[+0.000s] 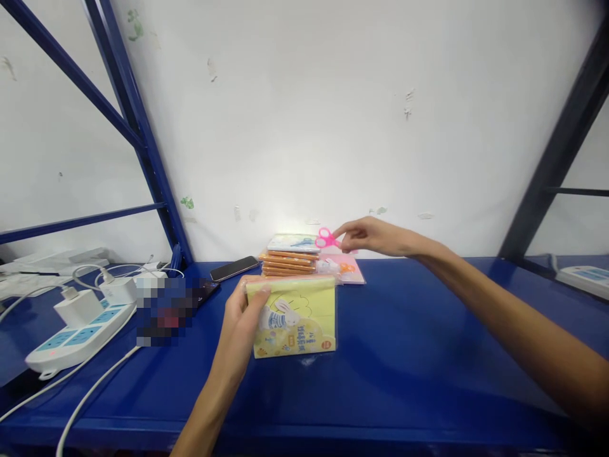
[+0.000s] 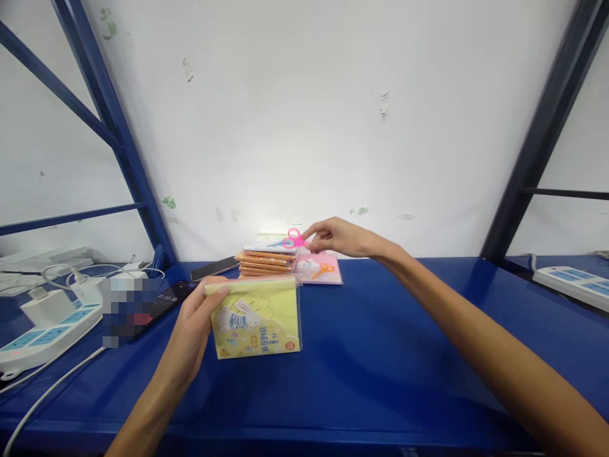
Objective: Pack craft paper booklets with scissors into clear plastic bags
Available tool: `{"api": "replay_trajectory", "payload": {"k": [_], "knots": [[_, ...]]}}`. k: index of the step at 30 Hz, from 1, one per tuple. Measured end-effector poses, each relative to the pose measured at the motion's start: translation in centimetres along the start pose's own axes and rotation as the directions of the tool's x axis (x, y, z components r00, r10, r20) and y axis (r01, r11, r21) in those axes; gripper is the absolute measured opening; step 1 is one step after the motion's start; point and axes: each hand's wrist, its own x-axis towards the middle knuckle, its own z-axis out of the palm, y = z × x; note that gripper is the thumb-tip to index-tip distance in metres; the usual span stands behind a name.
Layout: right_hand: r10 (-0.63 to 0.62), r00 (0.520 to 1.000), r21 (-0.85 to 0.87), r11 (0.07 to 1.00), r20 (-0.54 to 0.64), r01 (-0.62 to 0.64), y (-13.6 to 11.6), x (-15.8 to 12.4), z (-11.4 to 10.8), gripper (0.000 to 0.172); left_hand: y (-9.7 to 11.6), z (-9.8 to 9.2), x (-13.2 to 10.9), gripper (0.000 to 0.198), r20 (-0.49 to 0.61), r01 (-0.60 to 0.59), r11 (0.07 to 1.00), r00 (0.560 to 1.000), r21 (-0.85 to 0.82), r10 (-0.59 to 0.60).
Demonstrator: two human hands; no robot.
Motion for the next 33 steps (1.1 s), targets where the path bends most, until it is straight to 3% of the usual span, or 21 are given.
{"api": "replay_trajectory", "payload": {"k": [5, 14, 24, 29, 33], "knots": [[-0.066, 0.982, 0.157, 0.983, -0.176, 0.094, -4.4, -1.7, -0.4, 0.035, -0.1, 0.4, -0.4, 0.020, 0.036, 0.017, 1.000, 0.999, -0.014, -0.016], [-0.152, 0.988, 0.389, 0.909, -0.025, 0.149, -7.7, -2.8, 2.7, 0.029, 0.8, 1.3, -1.3, 0.017, 0.051, -0.003, 1.000, 0.999, 0.014, 0.003], [-0.177, 0.984, 0.439, 0.883, -0.013, 0.164, -8.7, -3.1, 4.9, 0.024, 1.1, 1.6, -1.5, 0.016, 0.067, 0.008, 1.000, 0.998, 0.019, -0.010], [-0.164, 0.982, 0.391, 0.901, -0.097, 0.189, -9.1, -3.3, 5.9, 0.023, 1.3, 1.6, -1.8, 0.015, 0.083, -0.009, 0.998, 0.997, 0.064, 0.004], [-0.202, 0.962, 0.245, 0.938, -0.182, 0.244, -9.4, -3.5, 7.2, 0.019, 1.4, 1.6, -1.9, 0.014, 0.108, 0.002, 0.998, 0.994, 0.062, -0.009]]}}
